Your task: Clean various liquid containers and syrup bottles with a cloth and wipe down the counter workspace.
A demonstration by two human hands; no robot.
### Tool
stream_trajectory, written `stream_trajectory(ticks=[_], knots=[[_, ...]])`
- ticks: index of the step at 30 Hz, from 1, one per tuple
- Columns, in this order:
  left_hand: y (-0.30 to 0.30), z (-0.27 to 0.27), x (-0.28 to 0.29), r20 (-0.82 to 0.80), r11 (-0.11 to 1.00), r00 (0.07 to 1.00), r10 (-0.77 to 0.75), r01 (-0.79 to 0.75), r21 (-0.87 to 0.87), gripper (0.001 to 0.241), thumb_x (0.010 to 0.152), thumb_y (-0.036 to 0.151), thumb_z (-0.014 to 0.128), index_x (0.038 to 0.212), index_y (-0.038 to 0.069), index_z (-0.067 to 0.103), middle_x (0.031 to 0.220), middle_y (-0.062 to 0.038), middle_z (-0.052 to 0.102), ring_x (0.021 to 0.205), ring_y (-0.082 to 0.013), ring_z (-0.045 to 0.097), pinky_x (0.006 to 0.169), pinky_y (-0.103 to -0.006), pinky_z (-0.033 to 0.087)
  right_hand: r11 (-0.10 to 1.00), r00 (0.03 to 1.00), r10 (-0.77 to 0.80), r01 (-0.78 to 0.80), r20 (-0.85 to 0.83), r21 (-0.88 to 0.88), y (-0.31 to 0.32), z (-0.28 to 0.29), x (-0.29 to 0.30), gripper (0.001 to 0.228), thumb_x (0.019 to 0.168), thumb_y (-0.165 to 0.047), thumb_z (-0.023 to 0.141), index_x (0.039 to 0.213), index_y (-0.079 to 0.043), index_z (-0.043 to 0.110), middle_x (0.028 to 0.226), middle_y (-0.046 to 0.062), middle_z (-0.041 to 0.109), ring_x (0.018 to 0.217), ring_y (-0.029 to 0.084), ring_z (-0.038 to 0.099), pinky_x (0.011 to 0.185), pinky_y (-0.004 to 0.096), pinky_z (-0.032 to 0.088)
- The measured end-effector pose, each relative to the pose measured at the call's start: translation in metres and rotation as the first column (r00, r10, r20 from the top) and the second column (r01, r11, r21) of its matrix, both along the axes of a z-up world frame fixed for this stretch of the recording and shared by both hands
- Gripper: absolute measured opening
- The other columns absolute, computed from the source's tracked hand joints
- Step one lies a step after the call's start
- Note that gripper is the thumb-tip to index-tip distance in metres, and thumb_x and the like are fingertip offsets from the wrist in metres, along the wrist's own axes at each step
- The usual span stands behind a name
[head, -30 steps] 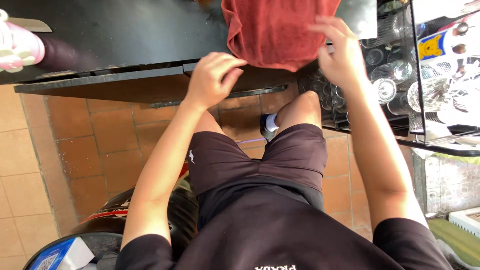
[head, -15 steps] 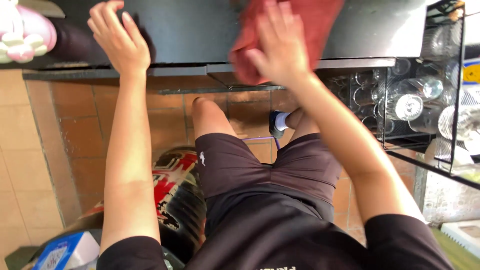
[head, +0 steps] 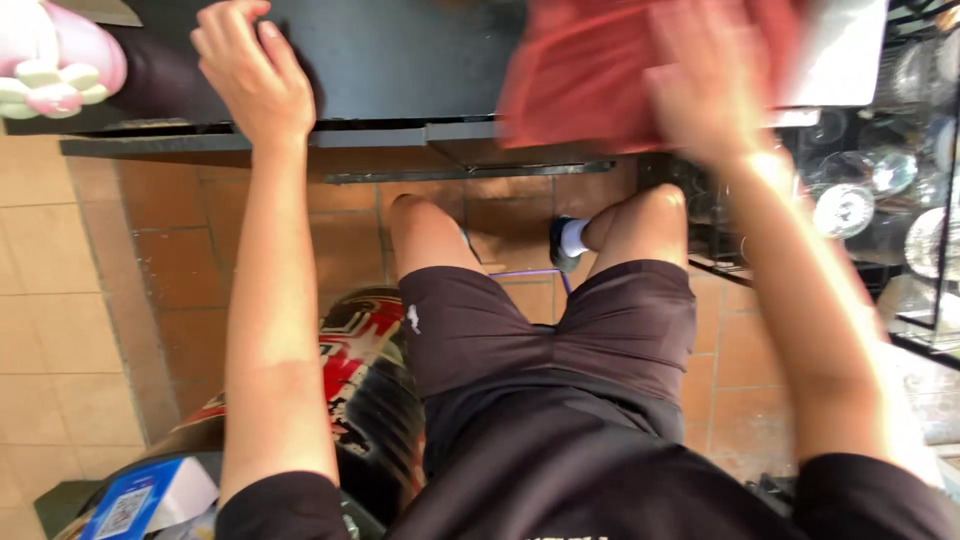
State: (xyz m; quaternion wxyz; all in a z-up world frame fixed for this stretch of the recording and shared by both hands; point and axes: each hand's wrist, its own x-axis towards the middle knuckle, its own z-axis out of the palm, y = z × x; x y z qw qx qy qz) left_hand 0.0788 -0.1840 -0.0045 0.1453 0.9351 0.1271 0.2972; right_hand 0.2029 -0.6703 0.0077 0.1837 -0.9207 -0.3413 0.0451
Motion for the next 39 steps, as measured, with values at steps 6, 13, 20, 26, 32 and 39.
stream_trajectory(ticks=[6, 13, 20, 26, 32, 39], knots=[[-0.003, 0.004, 0.001, 0.04, 1.0, 0.999, -0.012, 0.012, 0.017, 0.017, 0.104, 0.014, 0.051, 0.119, 0.011, 0.059, 0.121, -0.007, 0.059, 0.115, -0.0293, 0.055, 0.094, -0.0439, 0.044, 0.976, 0.956, -0.204, 0.214, 0.21, -0.026, -0.024, -0.024, 0.008, 0.046, 0.106, -0.018, 0.054, 0.148, -0.001, 0.05, 0.157, 0.027, 0.044, 0.148, 0.05, 0.032, 0.117, 0.065, 0.024], [0.002, 0.001, 0.004, 0.024, 0.998, 0.998, -0.054, 0.053, 0.023, 0.017, 0.104, 0.01, 0.051, 0.117, 0.01, 0.062, 0.12, -0.008, 0.061, 0.114, -0.0321, 0.056, 0.091, -0.0467, 0.043, 0.998, 0.985, 0.066, -0.062, 0.16, -0.03, 0.13, -0.005, -0.051, 0.068, 0.1, -0.039, 0.064, 0.159, -0.015, 0.042, 0.163, 0.016, 0.034, 0.149, 0.043, 0.025, 0.115, 0.065, 0.023], [0.001, 0.002, 0.002, 0.003, 0.998, 0.998, -0.055, 0.055, 0.01, 0.015, 0.106, 0.009, 0.048, 0.116, 0.009, 0.06, 0.121, -0.009, 0.059, 0.117, -0.0318, 0.056, 0.094, -0.0466, 0.043, 0.989, 0.997, 0.065, -0.068, -0.031, -0.128, -0.017, 0.004, -0.008, 0.07, 0.099, -0.025, 0.056, 0.164, -0.009, 0.035, 0.169, 0.02, 0.03, 0.153, 0.041, 0.027, 0.121, 0.058, 0.021], [0.002, -0.002, 0.002, 0.0, 0.999, 0.999, -0.037, 0.037, 0.02, 0.023, 0.098, 0.006, 0.05, 0.119, 0.009, 0.06, 0.123, -0.008, 0.058, 0.117, -0.0307, 0.056, 0.095, -0.0454, 0.043, 0.928, 0.941, -0.334, 0.338, 0.051, -0.159, -0.105, -0.006, 0.013, 0.057, 0.116, -0.027, 0.052, 0.165, -0.002, 0.035, 0.171, 0.022, 0.032, 0.159, 0.044, 0.024, 0.129, 0.061, 0.022], [-0.002, 0.002, 0.002, -0.027, 1.0, 0.999, 0.018, -0.018, 0.021, 0.03, 0.089, 0.001, 0.05, 0.114, 0.011, 0.062, 0.12, -0.007, 0.059, 0.113, -0.0296, 0.056, 0.093, -0.0451, 0.043, 0.974, 0.975, -0.199, 0.207, 0.097, -0.088, -0.015, -0.038, -0.008, 0.068, 0.111, -0.031, 0.058, 0.169, -0.004, 0.035, 0.174, 0.023, 0.017, 0.157, 0.05, 0.012, 0.122, 0.07, 0.019], [-0.003, 0.001, 0.002, -0.009, 1.0, 1.0, 0.019, -0.019, 0.021, 0.025, 0.093, 0.001, 0.053, 0.114, 0.011, 0.062, 0.122, -0.007, 0.058, 0.114, -0.0297, 0.056, 0.094, -0.044, 0.043, 1.0, 1.0, 0.007, -0.008, 0.026, 0.031, 0.16, -0.021, -0.053, 0.068, 0.099, -0.037, 0.063, 0.16, -0.014, 0.04, 0.168, 0.017, 0.025, 0.155, 0.045, 0.019, 0.122, 0.063, 0.022]])
